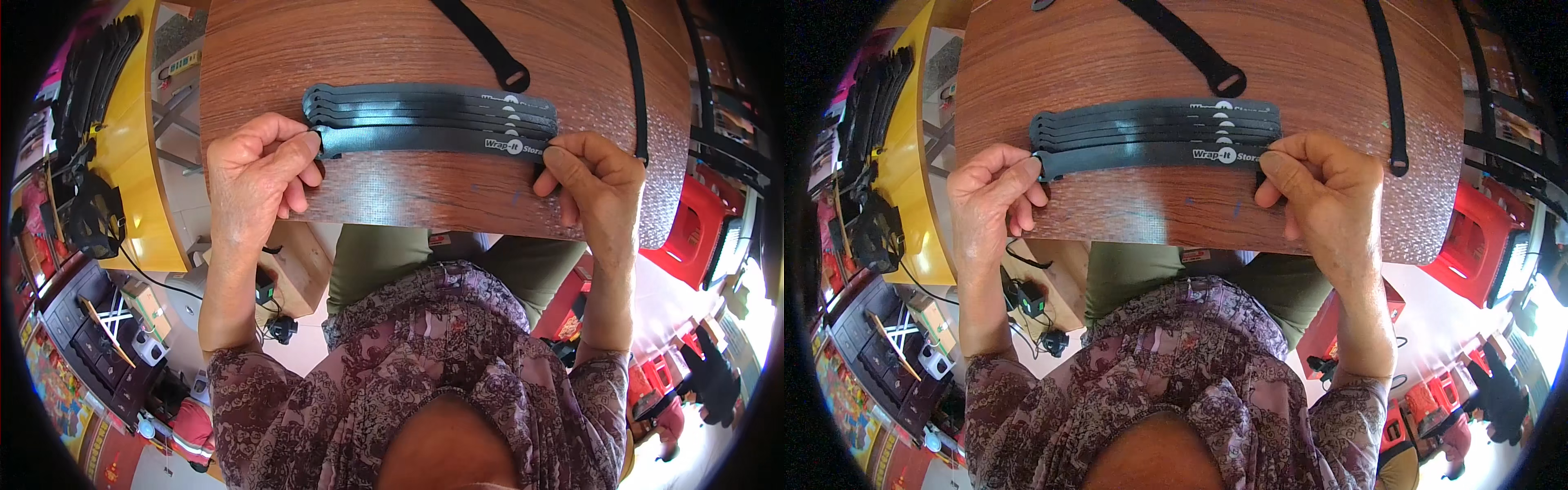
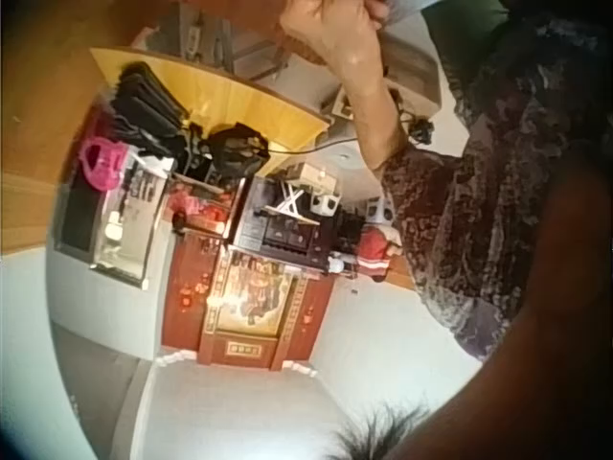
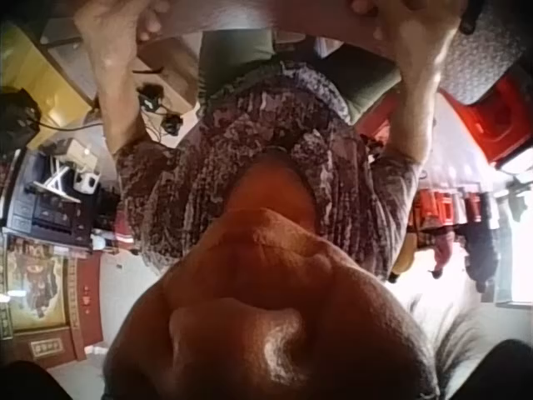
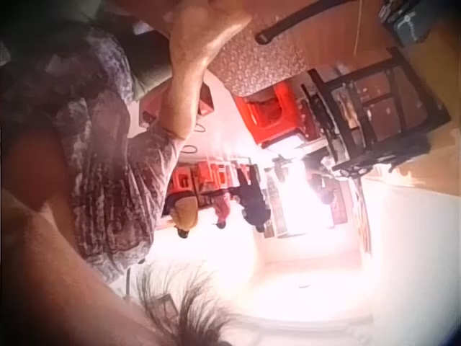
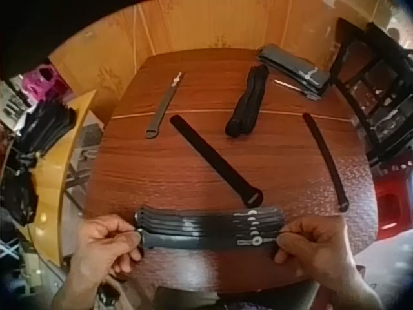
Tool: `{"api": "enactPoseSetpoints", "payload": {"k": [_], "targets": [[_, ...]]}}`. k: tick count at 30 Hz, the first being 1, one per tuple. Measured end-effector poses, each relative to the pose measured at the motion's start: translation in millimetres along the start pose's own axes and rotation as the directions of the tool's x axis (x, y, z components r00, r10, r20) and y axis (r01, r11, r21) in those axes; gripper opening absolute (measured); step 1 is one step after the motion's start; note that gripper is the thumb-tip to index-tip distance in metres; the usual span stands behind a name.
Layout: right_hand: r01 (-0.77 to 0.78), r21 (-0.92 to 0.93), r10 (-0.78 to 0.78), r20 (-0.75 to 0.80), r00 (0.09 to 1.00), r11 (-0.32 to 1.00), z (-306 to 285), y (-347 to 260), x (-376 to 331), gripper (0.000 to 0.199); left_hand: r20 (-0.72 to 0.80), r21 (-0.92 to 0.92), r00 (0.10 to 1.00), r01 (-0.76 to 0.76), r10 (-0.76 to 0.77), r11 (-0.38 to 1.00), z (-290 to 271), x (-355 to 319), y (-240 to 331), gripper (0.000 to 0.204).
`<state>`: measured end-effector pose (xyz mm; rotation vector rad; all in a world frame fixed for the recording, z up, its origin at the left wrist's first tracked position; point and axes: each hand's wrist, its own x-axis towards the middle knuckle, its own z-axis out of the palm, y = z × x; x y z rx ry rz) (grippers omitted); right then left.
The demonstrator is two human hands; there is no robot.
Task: The person is assembling storage straps by threading plastic fasteners through holes in the straps.
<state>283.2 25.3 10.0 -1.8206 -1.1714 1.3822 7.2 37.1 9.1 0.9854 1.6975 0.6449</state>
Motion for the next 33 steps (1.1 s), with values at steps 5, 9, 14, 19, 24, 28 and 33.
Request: {"api": "enactPoseSetpoints", "payload": {"k": [5, 9, 14, 19, 24, 28, 33], "targets": [[0.007, -0.015, -0.007, -0.011, 1.0, 1.0, -1.2, 3.1, 0.7, 0.012, 0.004, -0.021, 1.0, 0.007, -0.007, 1.0, 0.1, 0.7, -0.7, 0.011], [-0.014, 0.006, 0.014, -0.022, 1.0, 1.0, -1.3, 0.2, -0.4, 0.012, 0.024, -0.051, 1.0, -0.003, 0.004, 0.999, 0.7, 1.5, -1.8, 0.011], [-0.059, -0.019, 0.059, -0.034, 0.998, 0.998, -1.3, -1.1, 1.8, 0.011, 0.036, -0.045, 0.999, 0.012, -0.01, 0.999, -0.2, 4.1, -5.4, 0.009], [-0.005, 0.009, 0.005, 0.027, 1.0, 1.0, -5.3, 2.3, 3.0, 0.012, -0.009, -0.006, 0.999, -0.036, 0.036, 0.999, 0.9, 3.1, -5.9, 0.012], [-0.002, 0.004, 0.002, 0.046, 0.999, 1.0, -7.3, 3.9, 2.7, 0.012, -0.02, 0.041, 0.999, -0.027, 0.028, 0.999, 3.1, 5.3, -5.7, 0.014], [-0.016, 0.005, 0.016, 0.053, 0.998, 1.0, -8.0, 1.9, 3.0, 0.013, -0.025, 0.031, 0.999, -0.021, 0.022, 0.999, 3.2, 4.8, -5.4, 0.014], [-0.024, 0.003, 0.024, 0.04, 0.999, 1.0, -7.2, 2.0, 3.6, 0.012, -0.012, 0.033, 1.0, -0.023, 0.023, 0.999, 3.9, 5.5, -4.7, 0.013]]}}
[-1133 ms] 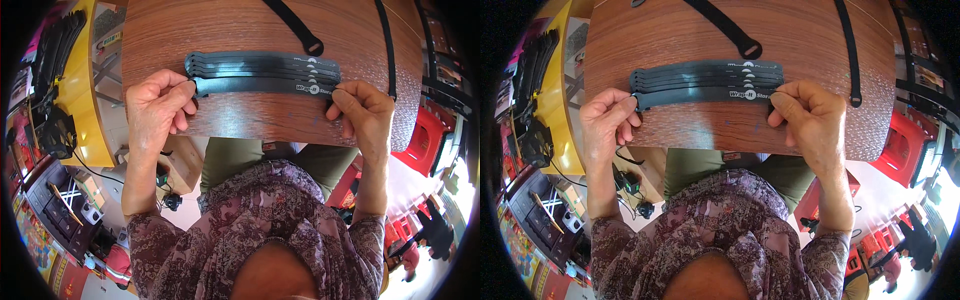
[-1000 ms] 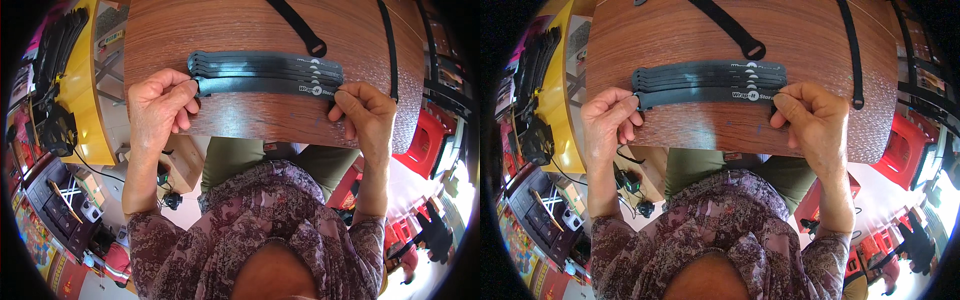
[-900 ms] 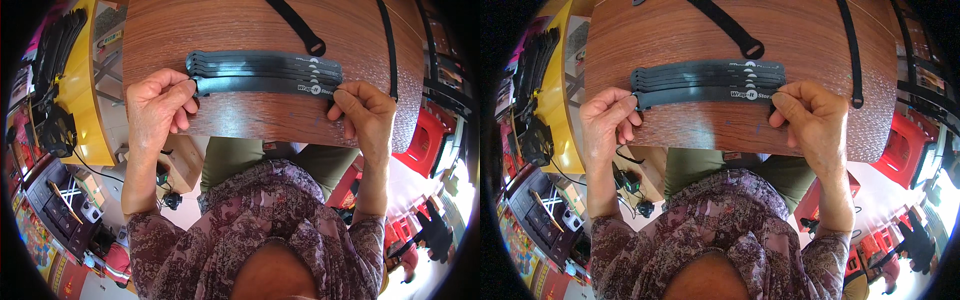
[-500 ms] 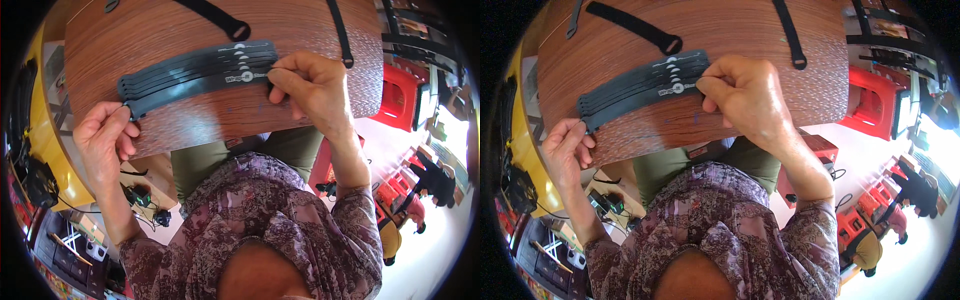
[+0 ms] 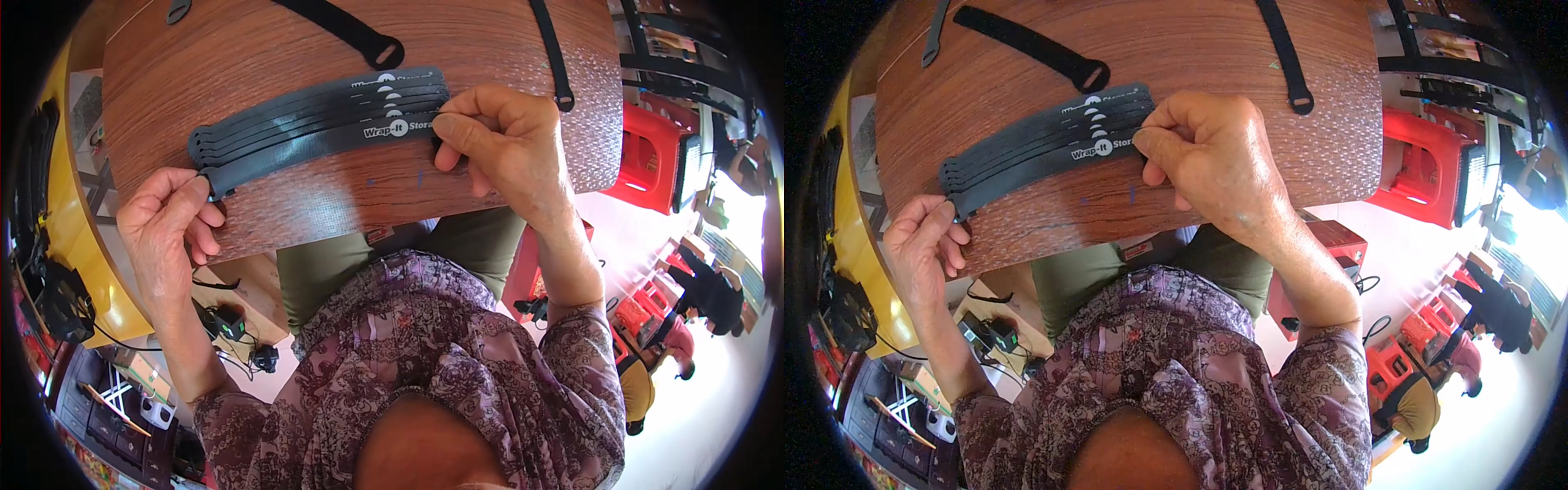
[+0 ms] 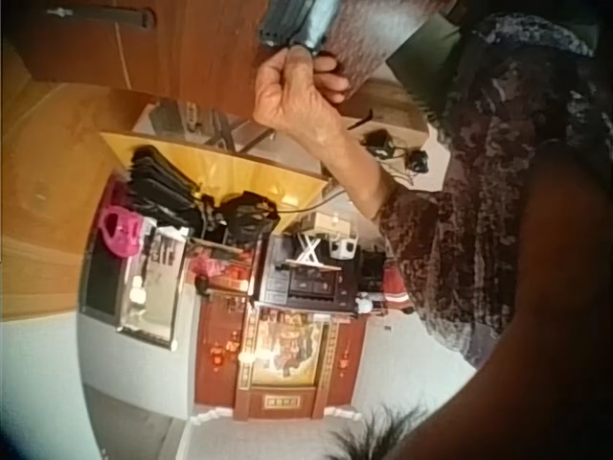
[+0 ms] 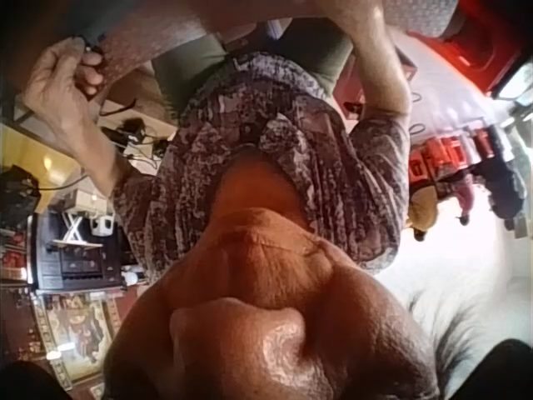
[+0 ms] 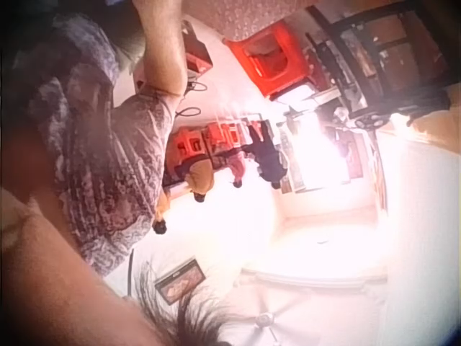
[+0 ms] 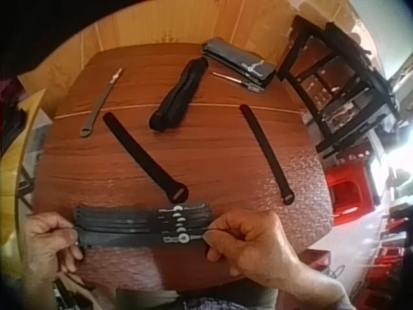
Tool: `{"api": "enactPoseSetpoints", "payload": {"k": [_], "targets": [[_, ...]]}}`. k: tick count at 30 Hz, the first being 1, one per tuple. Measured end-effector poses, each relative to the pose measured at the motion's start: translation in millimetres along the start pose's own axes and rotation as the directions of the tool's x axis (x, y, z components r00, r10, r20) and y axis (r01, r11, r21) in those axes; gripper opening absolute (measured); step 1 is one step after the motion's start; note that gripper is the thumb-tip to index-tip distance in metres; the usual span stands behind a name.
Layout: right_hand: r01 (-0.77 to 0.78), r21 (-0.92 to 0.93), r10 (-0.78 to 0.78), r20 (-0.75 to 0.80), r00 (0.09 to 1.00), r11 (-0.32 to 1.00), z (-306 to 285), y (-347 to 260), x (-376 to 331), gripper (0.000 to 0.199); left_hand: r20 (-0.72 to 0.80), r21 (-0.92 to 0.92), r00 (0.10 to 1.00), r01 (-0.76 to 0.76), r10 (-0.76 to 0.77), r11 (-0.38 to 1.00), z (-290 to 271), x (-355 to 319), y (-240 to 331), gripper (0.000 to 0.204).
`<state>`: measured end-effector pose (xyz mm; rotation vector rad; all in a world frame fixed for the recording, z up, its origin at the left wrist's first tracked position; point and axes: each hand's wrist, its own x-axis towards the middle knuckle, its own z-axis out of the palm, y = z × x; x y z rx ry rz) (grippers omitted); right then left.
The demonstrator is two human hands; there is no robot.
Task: The person is assembling storage straps by threading plastic fasteners through holes in the straps.
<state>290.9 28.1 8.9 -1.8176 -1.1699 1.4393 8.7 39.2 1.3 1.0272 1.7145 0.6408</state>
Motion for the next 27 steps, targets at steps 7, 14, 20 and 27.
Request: {"api": "enactPoseSetpoints", "payload": {"k": [7, 14, 20, 27], "targets": [[0.018, -0.006, -0.017, 0.006, 1.0, 1.0, 1.2, 0.4, 1.2, 0.012, 0.014, -0.038, 1.0, 0.0, 0.001, 0.999, -1.3, 2.0, 1.5, 0.011], [-0.012, -0.01, 0.012, -0.006, 1.0, 1.0, 6.8, -2.9, 0.7, 0.012, 0.001, -0.014, 0.997, 0.071, -0.071, 0.997, -3.7, -1.8, 7.2, 0.011], [-0.022, -0.007, 0.022, -0.046, 0.999, 1.0, 6.6, -0.3, -1.1, 0.012, 0.041, -0.059, 0.995, 0.091, -0.089, 0.994, -1.6, 0.3, 9.5, 0.011], [0.02, -0.076, -0.023, -0.045, 0.999, 0.997, 8.5, -1.5, -1.3, 0.011, 0.009, 0.015, 0.998, 0.058, -0.058, 0.998, -1.8, -2.2, 8.6, 0.012]]}}
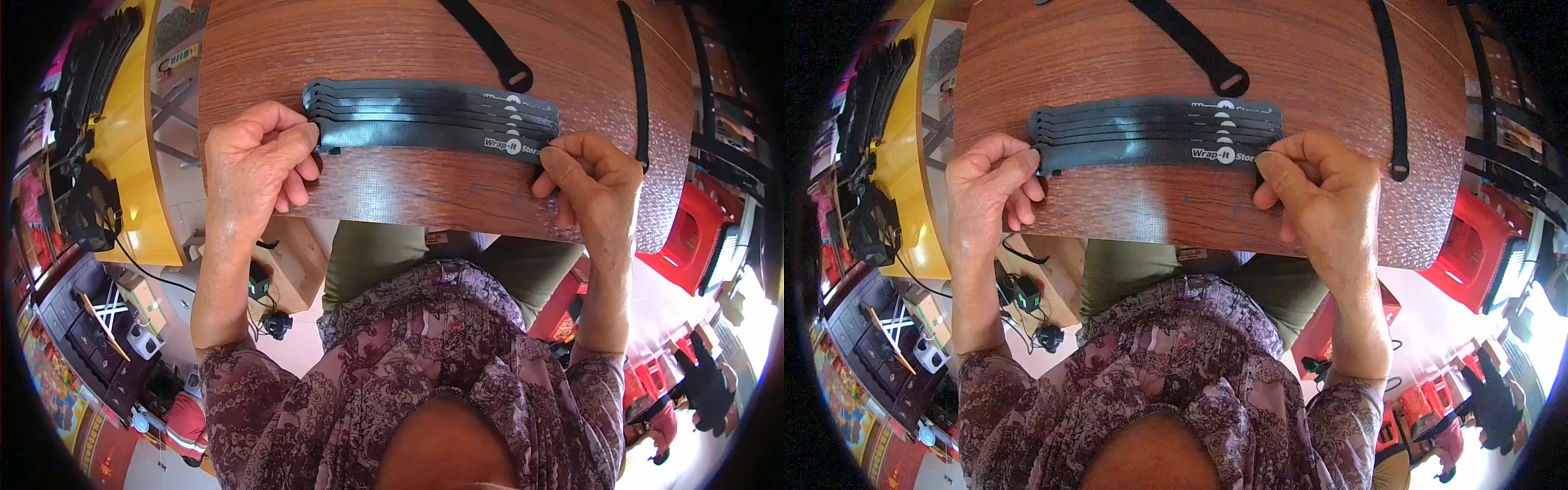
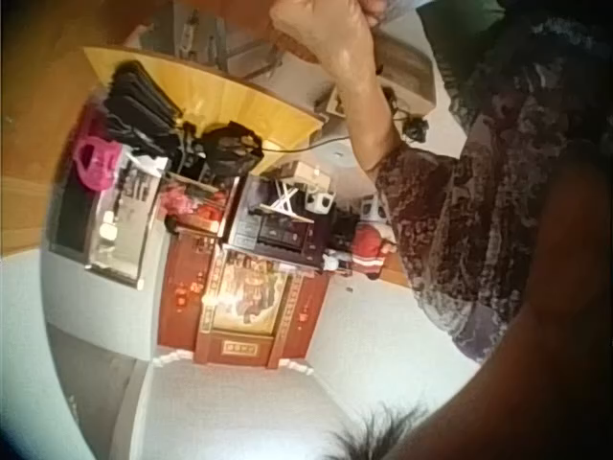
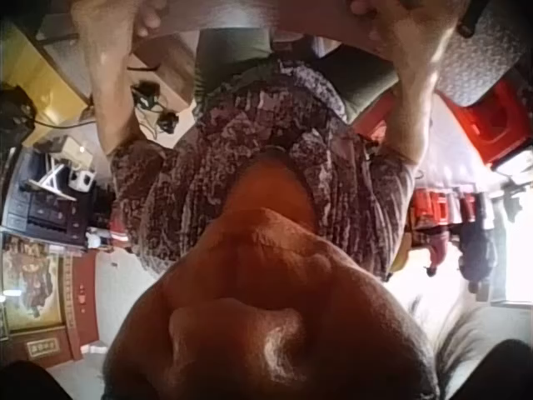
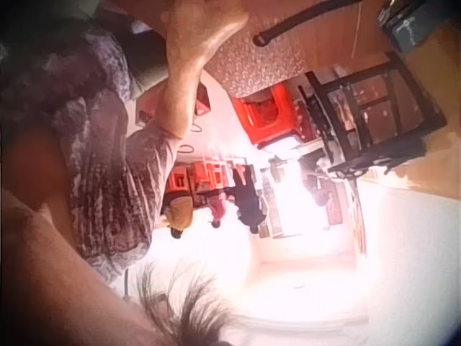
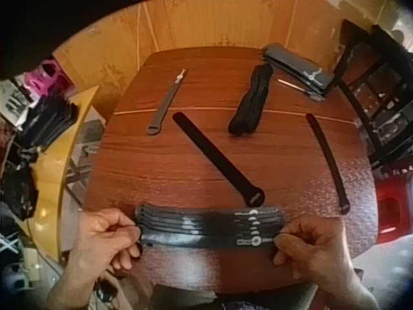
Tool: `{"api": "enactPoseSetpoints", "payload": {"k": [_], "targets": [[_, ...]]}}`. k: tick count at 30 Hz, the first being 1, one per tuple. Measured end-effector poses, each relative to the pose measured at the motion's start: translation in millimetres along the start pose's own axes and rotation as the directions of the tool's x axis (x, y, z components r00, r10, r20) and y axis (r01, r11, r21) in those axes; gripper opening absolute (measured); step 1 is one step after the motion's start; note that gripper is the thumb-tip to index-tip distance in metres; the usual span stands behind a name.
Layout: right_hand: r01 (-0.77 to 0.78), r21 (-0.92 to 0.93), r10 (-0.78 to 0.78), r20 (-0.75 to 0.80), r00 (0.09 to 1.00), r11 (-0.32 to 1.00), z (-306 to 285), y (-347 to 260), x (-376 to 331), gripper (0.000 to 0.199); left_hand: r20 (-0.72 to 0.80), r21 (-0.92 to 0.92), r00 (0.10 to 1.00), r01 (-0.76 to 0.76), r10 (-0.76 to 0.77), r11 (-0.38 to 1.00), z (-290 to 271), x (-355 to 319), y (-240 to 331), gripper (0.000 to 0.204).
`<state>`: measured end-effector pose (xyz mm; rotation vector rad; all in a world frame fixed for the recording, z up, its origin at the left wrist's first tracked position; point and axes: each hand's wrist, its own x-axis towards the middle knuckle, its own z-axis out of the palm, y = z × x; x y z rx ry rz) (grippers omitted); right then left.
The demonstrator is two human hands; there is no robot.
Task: The person is assembling storage straps by threading plastic fasteners through holes in the straps.
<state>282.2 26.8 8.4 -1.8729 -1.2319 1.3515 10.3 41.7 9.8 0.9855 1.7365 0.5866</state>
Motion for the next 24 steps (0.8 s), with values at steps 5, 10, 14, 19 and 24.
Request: {"api": "enactPoseSetpoints", "payload": {"k": [5, 10, 14, 19, 24], "targets": [[0.007, 0.005, -0.007, -0.001, 1.0, 1.0, 1.1, -0.5, 0.4, 0.011, -0.055, 0.049, 0.998, -0.018, 0.021, 0.999, 4.8, -1.6, 0.0, 0.011], [0.004, 0.005, -0.004, 0.009, 1.0, 1.0, 0.3, 0.1, 1.7, 0.011, -0.094, 0.068, 0.994, -0.049, 0.055, 0.996, 8.0, -2.1, -1.4, 0.01], [-0.004, 0.011, 0.004, 0.004, 1.0, 1.0, 0.4, -1.5, 1.2, 0.011, -0.129, 0.137, 0.988, -0.071, 0.089, 0.988, 10.5, -2.0, -1.4, 0.011], [-0.019, 0.024, 0.019, 0.004, 1.0, 1.0, 0.6, -3.1, 1.1, 0.01, -0.147, 0.197, 0.983, -0.078, 0.108, 0.977, 10.1, -1.0, -4.4, 0.01], [-0.011, -0.007, 0.011, -0.003, 1.0, 1.0, 2.2, -5.0, -0.3, 0.01, -0.183, 0.277, 0.942, -0.225, 0.281, 0.934, 4.6, 2.4, -17.8, 0.008]]}}
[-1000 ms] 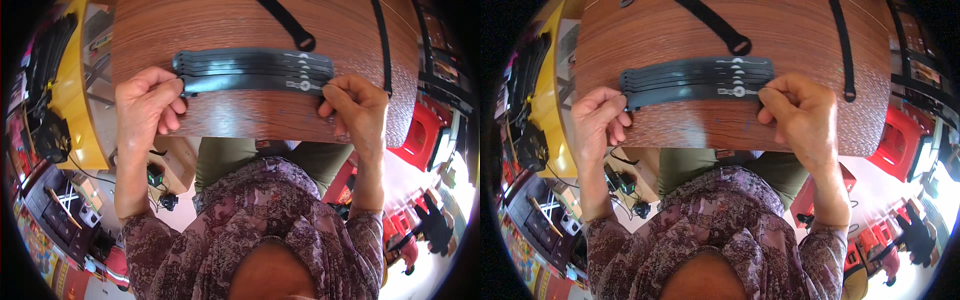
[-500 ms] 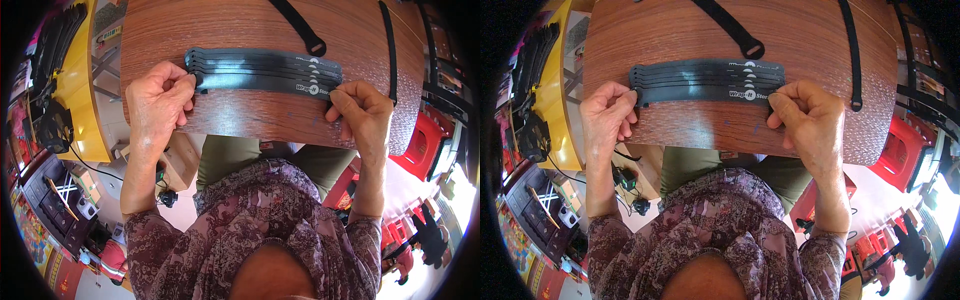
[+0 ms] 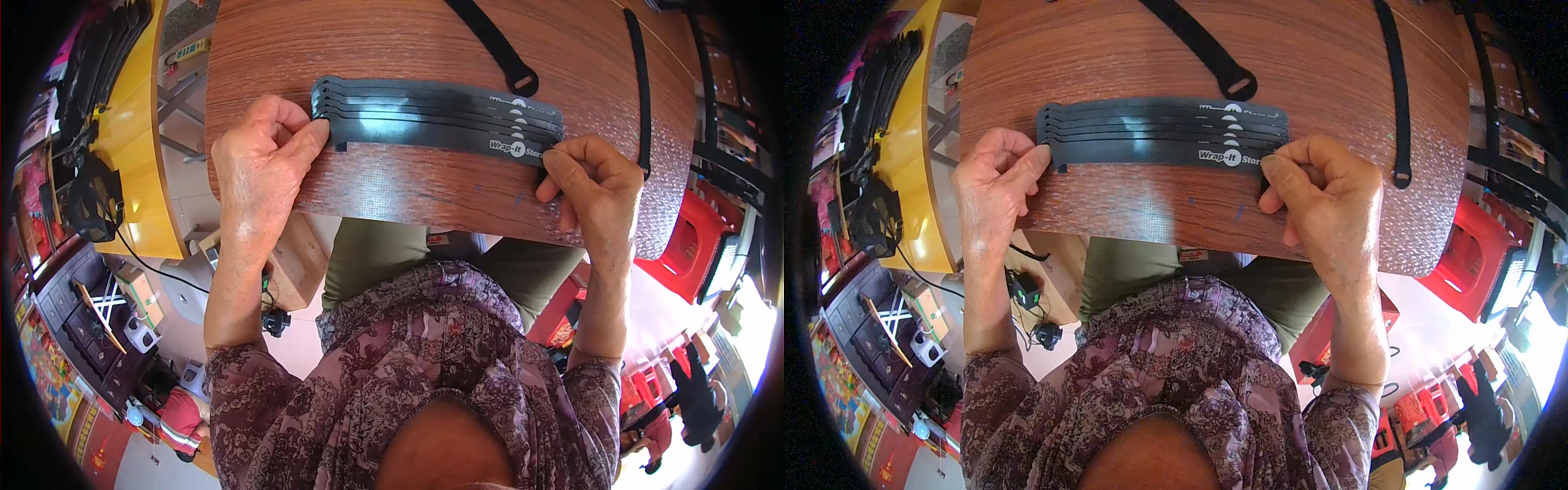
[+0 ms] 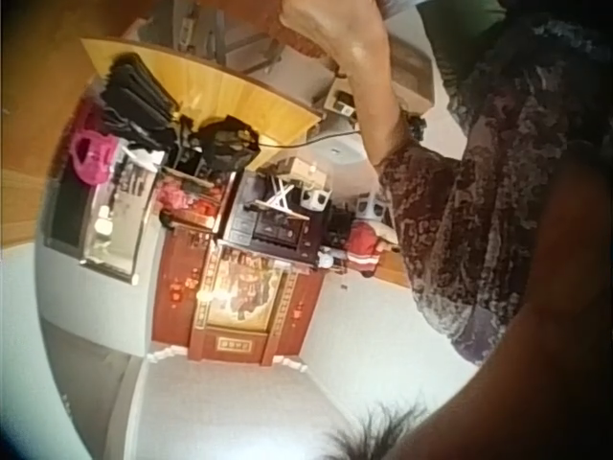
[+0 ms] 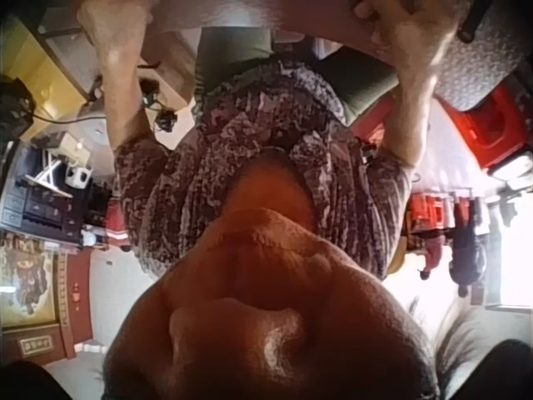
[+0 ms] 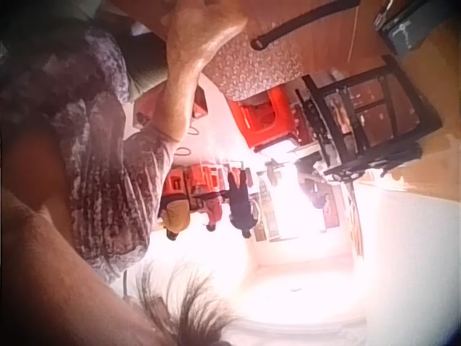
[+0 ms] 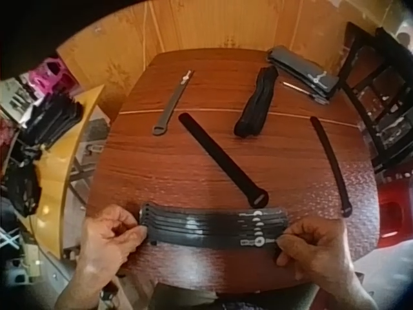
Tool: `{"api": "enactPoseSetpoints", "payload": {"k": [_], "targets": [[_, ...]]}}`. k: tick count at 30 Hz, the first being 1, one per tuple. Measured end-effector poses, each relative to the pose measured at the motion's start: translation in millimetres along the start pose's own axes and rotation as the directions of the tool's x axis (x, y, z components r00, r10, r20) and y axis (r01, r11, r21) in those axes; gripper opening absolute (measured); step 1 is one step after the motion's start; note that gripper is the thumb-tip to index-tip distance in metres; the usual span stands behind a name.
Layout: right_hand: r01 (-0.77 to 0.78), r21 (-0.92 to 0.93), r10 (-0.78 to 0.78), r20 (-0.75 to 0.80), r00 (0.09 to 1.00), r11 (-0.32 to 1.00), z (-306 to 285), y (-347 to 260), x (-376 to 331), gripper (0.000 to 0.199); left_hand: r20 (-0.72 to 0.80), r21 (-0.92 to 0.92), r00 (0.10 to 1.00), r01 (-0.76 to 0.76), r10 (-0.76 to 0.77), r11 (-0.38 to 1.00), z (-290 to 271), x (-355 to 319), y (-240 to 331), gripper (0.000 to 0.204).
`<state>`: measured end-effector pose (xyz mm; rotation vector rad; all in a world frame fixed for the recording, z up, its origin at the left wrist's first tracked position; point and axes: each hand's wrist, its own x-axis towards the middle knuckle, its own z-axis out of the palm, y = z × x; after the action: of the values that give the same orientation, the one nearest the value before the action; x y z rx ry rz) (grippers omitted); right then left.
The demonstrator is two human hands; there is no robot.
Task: The person is assembling storage straps by threading plastic fasteners through holes in the straps.
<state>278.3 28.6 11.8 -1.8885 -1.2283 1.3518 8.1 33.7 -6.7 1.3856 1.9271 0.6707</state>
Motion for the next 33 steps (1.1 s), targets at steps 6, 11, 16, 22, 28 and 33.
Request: {"api": "enactPoseSetpoints", "payload": {"k": [6, 11, 16, 22, 28, 33], "targets": [[-0.007, 0.001, 0.007, 0.01, 1.0, 1.0, 1.2, 0.9, 1.1, 0.01, 0.081, -0.139, 0.993, 0.091, -0.08, 0.986, -8.2, -3.1, 2.8, 0.004], [-0.028, 0.001, 0.028, -0.033, 0.999, 1.0, -2.4, 3.2, -1.8, 0.011, 0.116, -0.141, 0.989, 0.113, -0.096, 0.984, -2.6, 0.1, 6.6, 0.005], [-0.024, 0.011, 0.024, -0.018, 1.0, 1.0, 0.0, 2.5, 1.3, 0.013, 0.088, -0.17, 0.99, 0.126, -0.112, 0.977, -0.7, -1.8, 6.9, 0.008], [0.191, -0.152, -0.204, -0.074, 0.976, 0.97, -1.4, 12.8, 2.2, 0.014, 0.107, -0.143, 0.99, 0.108, -0.093, 0.984, -0.4, -0.2, 1.6, 0.01], [0.233, -0.253, -0.264, -0.096, 0.96, 0.939, -1.4, 18.6, 3.1, 0.017, 0.093, -0.107, 0.992, 0.096, -0.086, 0.99, 2.5, 0.4, 2.7, 0.011], [0.224, -0.273, -0.26, -0.105, 0.96, 0.935, -3.6, 20.1, 2.9, 0.017, 0.084, -0.113, 0.995, 0.059, -0.049, 0.992, 2.7, 0.8, -2.6, 0.01]]}}
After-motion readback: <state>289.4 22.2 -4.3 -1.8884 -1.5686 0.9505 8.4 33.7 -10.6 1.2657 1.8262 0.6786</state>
